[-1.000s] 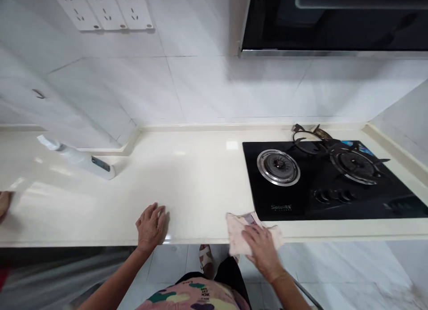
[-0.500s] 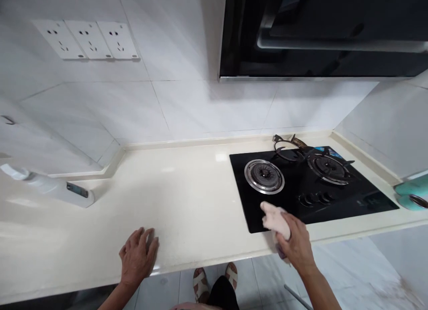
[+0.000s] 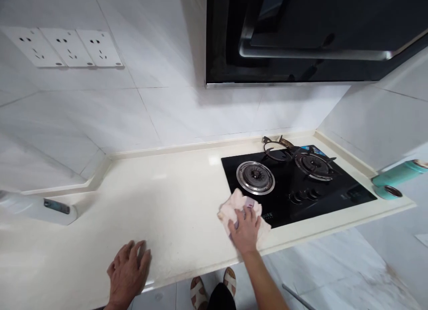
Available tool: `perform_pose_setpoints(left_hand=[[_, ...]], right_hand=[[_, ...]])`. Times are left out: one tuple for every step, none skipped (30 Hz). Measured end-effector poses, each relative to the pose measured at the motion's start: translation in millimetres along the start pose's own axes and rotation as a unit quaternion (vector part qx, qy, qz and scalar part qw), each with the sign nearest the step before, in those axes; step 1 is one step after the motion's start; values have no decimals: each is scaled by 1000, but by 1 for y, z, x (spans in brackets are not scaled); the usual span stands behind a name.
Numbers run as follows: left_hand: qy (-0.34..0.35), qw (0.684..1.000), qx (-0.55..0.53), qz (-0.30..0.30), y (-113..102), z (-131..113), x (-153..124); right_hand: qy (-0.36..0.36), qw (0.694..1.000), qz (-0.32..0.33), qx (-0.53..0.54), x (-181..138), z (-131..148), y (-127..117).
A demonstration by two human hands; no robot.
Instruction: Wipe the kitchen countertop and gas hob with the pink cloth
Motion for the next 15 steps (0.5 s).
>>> perform_pose_setpoints(left_hand=[[1, 1000, 0, -1, 0, 0, 0], [3, 1000, 1, -2, 1, 0, 0], [3, 1000, 2, -4, 1, 1, 0], [2, 1000, 3, -6, 1, 1, 0], [1, 1000, 4, -8, 2, 2, -1], [1, 1000, 5, -10, 3, 2, -1], [0, 1000, 5, -12, 3, 3, -1], [-1, 1000, 4, -13, 4, 4, -1], [-1, 1000, 4, -13, 5, 5, -1], [1, 1000, 2, -11, 6, 5, -2], [2, 1000, 1, -9, 8, 5, -2], [3, 1000, 1, -5, 9, 6, -2], [3, 1000, 0, -2, 10, 6, -2], [3, 1000, 0, 1, 11, 6, -2], [-1, 1000, 1, 2, 12, 7, -2]], right_hand=[[-33, 999, -6, 7, -13, 13, 3], [-63, 998, -13, 14, -26, 23, 5], [-90, 996, -19, 21, -38, 30, 7], [-111, 993, -22, 27, -49, 33, 9], [-125, 991, -22, 31, -57, 35, 10], [-135, 990, -21, 34, -62, 34, 11], [-140, 989, -24, 34, -64, 32, 12], [-140, 989, -32, 34, -63, 30, 13], [-136, 989, -46, 32, -59, 27, 13], [-129, 989, -66, 30, -53, 25, 13], [-119, 989, -86, 26, -44, 24, 13], [-108, 989, -101, 20, -33, 23, 14], [-95, 990, -107, 13, -21, 23, 16], [-82, 991, -105, 6, -8, 24, 18], [-72, 993, -96, 0, 5, 26, 21]])
Point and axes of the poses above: each hand's wrist, its own x-axis towards the middle knuckle, its own y-axis out of the palm, z = x × y, the point moved 4 cm from there along x, towards the middle knuckle
